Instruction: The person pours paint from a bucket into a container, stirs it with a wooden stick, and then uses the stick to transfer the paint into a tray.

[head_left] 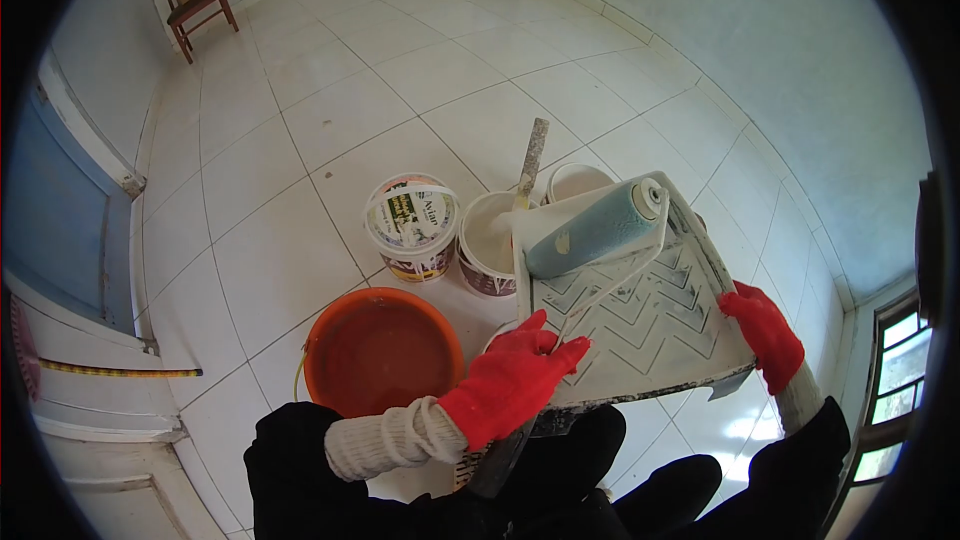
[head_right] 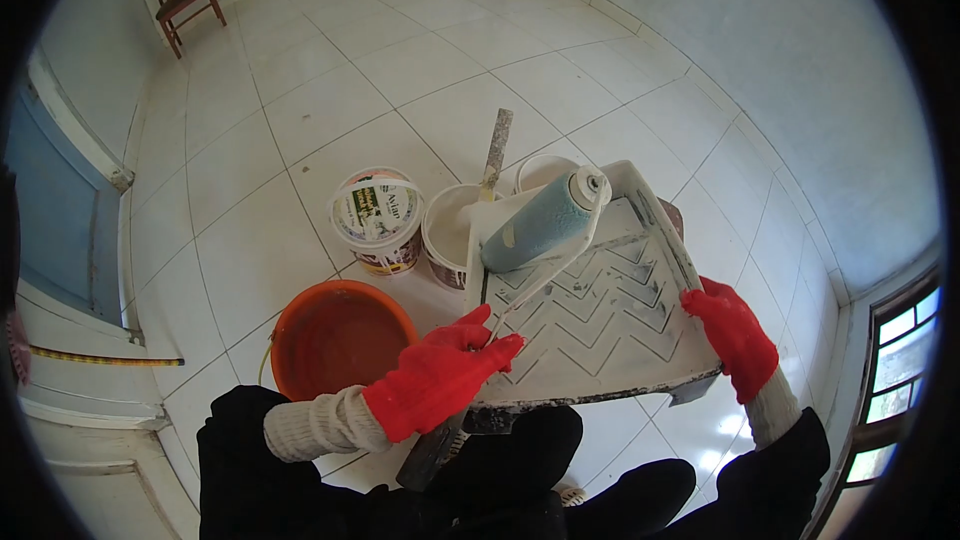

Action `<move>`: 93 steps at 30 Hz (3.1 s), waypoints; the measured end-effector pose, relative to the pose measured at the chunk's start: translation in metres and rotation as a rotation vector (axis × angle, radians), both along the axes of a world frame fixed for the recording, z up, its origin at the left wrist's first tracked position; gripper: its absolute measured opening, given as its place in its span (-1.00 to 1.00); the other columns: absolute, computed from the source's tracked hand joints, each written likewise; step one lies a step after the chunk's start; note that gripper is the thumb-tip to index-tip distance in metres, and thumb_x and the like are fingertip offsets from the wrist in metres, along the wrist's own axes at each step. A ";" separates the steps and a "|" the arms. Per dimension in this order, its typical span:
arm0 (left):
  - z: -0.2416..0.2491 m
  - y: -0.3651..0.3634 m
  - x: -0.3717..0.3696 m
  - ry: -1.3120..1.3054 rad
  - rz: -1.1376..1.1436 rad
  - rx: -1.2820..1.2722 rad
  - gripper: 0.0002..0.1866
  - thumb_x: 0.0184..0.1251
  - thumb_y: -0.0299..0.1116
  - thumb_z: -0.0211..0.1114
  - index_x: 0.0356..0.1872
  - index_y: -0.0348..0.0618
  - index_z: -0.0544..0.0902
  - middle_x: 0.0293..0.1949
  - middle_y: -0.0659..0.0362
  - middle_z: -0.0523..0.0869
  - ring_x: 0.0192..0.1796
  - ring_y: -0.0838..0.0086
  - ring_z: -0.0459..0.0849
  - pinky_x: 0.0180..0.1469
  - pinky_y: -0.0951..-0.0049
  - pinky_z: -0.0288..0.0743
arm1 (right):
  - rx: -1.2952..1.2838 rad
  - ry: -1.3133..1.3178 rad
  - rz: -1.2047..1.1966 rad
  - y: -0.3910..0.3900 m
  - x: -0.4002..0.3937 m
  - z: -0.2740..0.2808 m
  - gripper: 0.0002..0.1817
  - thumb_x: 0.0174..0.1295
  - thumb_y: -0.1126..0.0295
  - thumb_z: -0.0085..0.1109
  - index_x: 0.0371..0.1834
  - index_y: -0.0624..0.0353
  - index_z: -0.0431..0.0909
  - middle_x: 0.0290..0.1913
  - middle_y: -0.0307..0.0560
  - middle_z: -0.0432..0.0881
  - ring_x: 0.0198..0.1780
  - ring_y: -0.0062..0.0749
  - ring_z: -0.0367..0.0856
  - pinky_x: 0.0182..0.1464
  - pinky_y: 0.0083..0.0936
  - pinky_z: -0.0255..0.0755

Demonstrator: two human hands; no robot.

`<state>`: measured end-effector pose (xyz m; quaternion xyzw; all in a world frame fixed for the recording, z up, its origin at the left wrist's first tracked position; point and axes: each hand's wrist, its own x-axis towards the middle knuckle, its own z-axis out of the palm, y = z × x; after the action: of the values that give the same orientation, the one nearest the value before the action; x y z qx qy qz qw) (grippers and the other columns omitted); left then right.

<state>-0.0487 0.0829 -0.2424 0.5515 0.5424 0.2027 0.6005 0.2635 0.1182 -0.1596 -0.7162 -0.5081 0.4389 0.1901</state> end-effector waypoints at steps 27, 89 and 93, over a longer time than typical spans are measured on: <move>-0.007 -0.004 0.017 -0.309 0.306 -0.076 -0.48 0.39 0.19 0.01 -0.33 -0.09 0.62 -0.42 0.25 0.51 -0.41 0.57 0.41 -0.28 0.50 0.36 | 0.306 -0.716 0.549 0.111 -0.070 0.096 -0.49 0.23 -0.03 0.06 -0.14 0.25 0.65 -0.12 0.05 0.63 -0.07 -0.23 0.56 0.03 -0.35 0.43; -0.076 0.024 0.057 -0.577 0.561 -0.167 -0.48 0.46 0.12 -0.06 -0.49 -0.12 0.49 -0.17 0.29 0.69 -0.50 0.61 0.39 -0.39 0.54 0.32 | 0.521 -0.619 0.772 0.147 -0.173 0.068 -0.66 0.37 0.14 0.02 0.04 0.06 0.60 -0.07 -0.07 0.69 -0.09 -0.29 0.67 -0.09 -0.41 0.59; -0.074 0.024 0.058 -0.600 0.566 -0.012 -0.49 0.47 0.11 -0.07 -0.48 -0.11 0.49 0.04 0.27 0.67 -0.48 0.63 0.42 -0.45 0.54 0.32 | 0.507 -0.622 0.774 0.147 -0.169 0.070 -0.67 0.38 0.15 0.01 0.04 0.07 0.60 -0.07 -0.07 0.69 -0.09 -0.29 0.67 -0.09 -0.41 0.59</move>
<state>0.0094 0.1067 -0.3161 0.2932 0.4746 0.5085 0.6558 0.0944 0.2655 -0.0901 -0.5052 -0.8558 0.1089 0.0226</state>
